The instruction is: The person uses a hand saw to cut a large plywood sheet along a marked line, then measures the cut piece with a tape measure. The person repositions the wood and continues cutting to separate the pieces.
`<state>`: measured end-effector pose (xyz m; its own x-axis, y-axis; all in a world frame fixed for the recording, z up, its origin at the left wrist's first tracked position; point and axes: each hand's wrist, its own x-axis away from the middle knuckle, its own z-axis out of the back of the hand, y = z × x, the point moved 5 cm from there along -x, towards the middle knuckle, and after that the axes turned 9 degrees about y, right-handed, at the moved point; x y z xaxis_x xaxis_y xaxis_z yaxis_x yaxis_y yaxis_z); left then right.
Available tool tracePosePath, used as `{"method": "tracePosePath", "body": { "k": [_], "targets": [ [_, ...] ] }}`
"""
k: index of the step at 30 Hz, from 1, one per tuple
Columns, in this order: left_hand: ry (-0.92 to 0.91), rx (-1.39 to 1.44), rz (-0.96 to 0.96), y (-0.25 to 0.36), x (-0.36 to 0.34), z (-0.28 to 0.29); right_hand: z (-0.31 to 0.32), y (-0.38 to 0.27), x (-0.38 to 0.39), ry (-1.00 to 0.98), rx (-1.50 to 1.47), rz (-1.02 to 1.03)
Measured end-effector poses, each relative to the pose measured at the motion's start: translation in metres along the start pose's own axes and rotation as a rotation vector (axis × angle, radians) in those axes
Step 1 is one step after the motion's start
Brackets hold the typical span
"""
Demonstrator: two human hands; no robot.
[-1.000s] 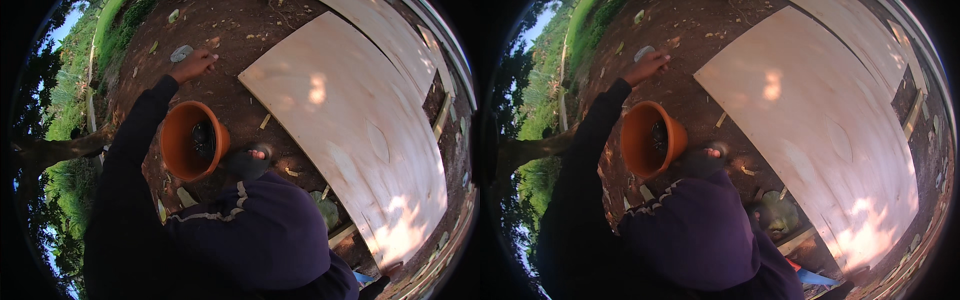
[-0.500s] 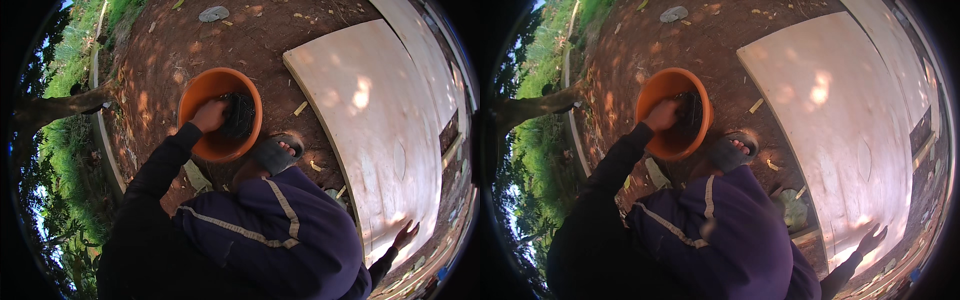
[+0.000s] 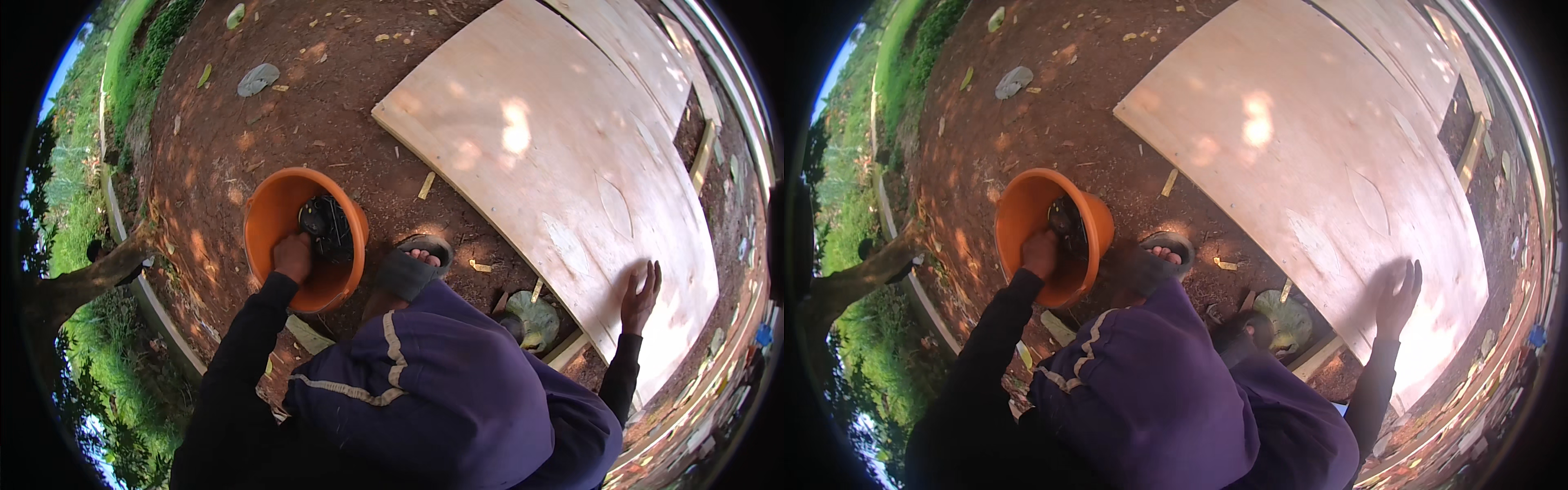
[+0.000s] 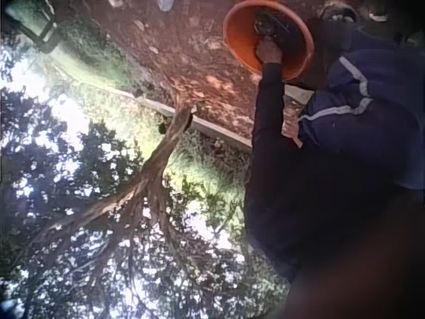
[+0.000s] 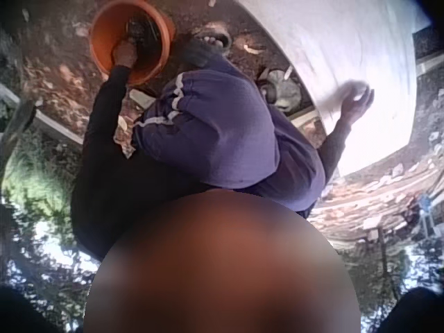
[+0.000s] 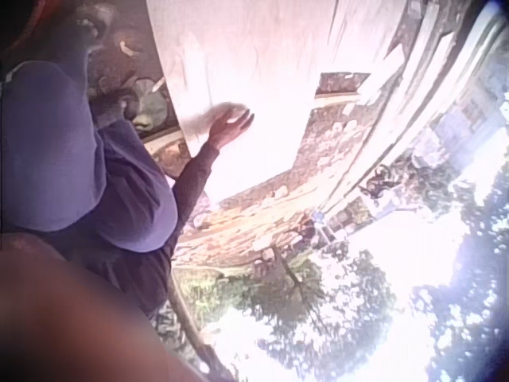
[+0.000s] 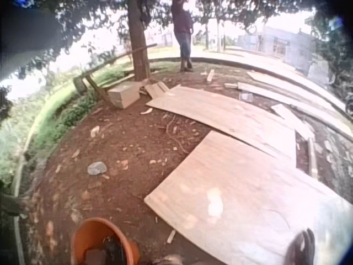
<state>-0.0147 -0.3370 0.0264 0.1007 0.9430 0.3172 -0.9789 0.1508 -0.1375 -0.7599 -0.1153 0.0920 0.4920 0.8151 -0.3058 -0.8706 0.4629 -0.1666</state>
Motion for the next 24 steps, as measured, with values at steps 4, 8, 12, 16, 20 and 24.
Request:
{"method": "tracePosePath", "body": {
  "k": [4, 8, 12, 16, 20, 24],
  "targets": [
    [-0.040, -0.027, 0.005, -0.012, -0.002, -0.035, 0.025, -0.045, 0.028, 0.045, -0.065, -0.100],
    [-0.073, -0.120, -0.037, -0.025, -0.009, -0.053, 0.043, -0.057, 0.073, 0.097, -0.060, -0.207],
    [-0.170, -0.117, -0.036, -0.011, 0.042, -0.084, 0.053, -0.056, 0.108, 0.203, -0.098, -0.328],
    [-0.391, -0.045, -0.133, 0.047, 0.101, -0.108, 0.060, -0.032, 0.162, 0.271, 0.023, -0.526],
    [-0.613, 0.052, -0.193, 0.103, 0.168, -0.124, 0.060, -0.031, 0.186, 0.277, 0.112, -0.534],
    [-0.762, 0.136, -0.183, 0.146, 0.215, -0.125, 0.053, -0.029, 0.186, 0.278, 0.147, -0.481]
  ]
}}
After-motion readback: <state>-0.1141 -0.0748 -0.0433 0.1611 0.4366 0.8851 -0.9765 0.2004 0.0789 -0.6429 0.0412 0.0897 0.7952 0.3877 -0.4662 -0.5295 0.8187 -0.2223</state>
